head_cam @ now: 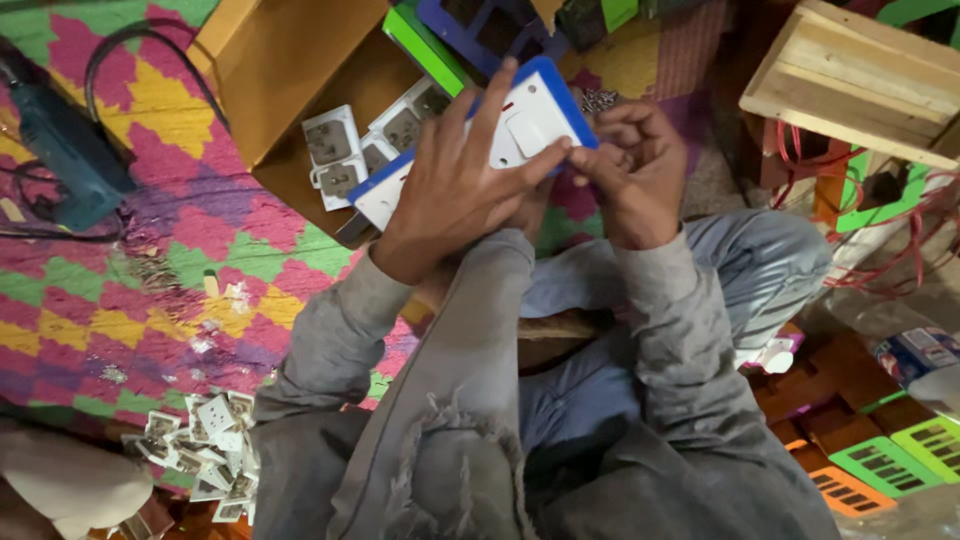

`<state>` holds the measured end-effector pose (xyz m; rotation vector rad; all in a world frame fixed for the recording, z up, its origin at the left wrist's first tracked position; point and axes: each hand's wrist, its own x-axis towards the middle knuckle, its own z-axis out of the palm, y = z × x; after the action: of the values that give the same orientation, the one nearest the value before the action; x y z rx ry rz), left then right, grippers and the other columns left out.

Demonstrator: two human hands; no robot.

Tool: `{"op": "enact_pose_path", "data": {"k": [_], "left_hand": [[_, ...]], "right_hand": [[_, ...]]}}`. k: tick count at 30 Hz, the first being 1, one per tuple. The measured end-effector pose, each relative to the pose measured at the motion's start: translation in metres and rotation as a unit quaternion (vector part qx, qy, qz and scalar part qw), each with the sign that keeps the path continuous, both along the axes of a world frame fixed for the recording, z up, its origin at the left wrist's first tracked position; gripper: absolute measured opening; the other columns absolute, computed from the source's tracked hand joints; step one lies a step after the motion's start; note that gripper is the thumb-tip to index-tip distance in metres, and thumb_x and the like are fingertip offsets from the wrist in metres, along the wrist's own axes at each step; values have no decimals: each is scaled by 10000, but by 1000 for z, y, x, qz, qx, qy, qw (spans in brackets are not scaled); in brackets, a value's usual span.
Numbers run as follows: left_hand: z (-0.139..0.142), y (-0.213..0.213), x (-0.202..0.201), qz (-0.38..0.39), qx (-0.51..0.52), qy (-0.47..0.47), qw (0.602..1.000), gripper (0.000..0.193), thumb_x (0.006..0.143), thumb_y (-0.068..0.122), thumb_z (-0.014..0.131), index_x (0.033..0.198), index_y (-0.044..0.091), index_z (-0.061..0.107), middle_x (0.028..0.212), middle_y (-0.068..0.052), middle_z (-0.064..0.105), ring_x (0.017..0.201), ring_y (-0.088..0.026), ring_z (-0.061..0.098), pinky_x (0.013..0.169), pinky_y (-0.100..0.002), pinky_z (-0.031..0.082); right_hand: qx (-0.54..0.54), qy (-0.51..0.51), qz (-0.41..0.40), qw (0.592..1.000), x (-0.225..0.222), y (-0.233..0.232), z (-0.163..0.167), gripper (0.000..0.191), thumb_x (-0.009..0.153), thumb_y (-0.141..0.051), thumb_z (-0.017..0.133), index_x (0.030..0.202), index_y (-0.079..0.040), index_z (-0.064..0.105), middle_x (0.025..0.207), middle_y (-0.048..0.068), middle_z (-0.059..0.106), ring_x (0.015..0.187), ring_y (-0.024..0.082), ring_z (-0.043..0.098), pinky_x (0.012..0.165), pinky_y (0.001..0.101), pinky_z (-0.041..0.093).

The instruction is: The person assembles electrical socket units by inserting white socket modules into blue plastic frames and securing them with screws. They handle multiple frames and sockets, aligning components and fastening them by hand.

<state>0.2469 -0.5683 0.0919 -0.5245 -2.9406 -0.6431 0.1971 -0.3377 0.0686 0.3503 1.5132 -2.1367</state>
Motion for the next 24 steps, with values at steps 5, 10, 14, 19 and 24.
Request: {"op": "enact_pose_path", "data": {"k": [5,10,14,19,24], "left_hand": [[6,-9,-11,-25,-14,13,1000,684,973,342,761,1562,403,417,1620,-273,240,1330,-474,498,960,-522,514],[-8,-12,1,-18,5,21,1000,668,994,373,811,1558,397,453,1653,-250,263,1320,-478,506,955,-530,526],[48,-31,-15,-9,175,-32,984,763,901,303,822,1551,339,424,1643,-251,242,1410,-519,490,1141,-603,504],[25,45,-56,143,100,-61,983,537,956,180,621,1471,190,469,1502,-96,452,1331,-317,548,1088,-449,488],[-151,122,-3,171,-115,-87,975,413,997,169,557,1406,146,508,1376,-21,605,1259,-240,612,1011,-409,507]], "right_hand": [[2,1,-6,1000,-10,-9,19,325,955,111,716,1214,-1,555,1168,136,704,898,136,701,703,244,564],[52,25,-24,998,-12,18,12,195,1041,-6,670,1209,-27,573,1161,130,733,940,177,733,723,286,597],[176,122,-19,977,-24,67,-15,153,1131,-68,722,1246,-14,635,1085,122,725,914,187,706,747,284,565],[505,312,195,781,-21,91,-56,142,1046,-143,817,1097,-32,745,1014,149,698,864,298,694,724,384,538],[515,404,226,722,-2,76,-88,174,958,-148,806,1119,-85,785,1015,146,676,966,375,629,825,461,528]]}}
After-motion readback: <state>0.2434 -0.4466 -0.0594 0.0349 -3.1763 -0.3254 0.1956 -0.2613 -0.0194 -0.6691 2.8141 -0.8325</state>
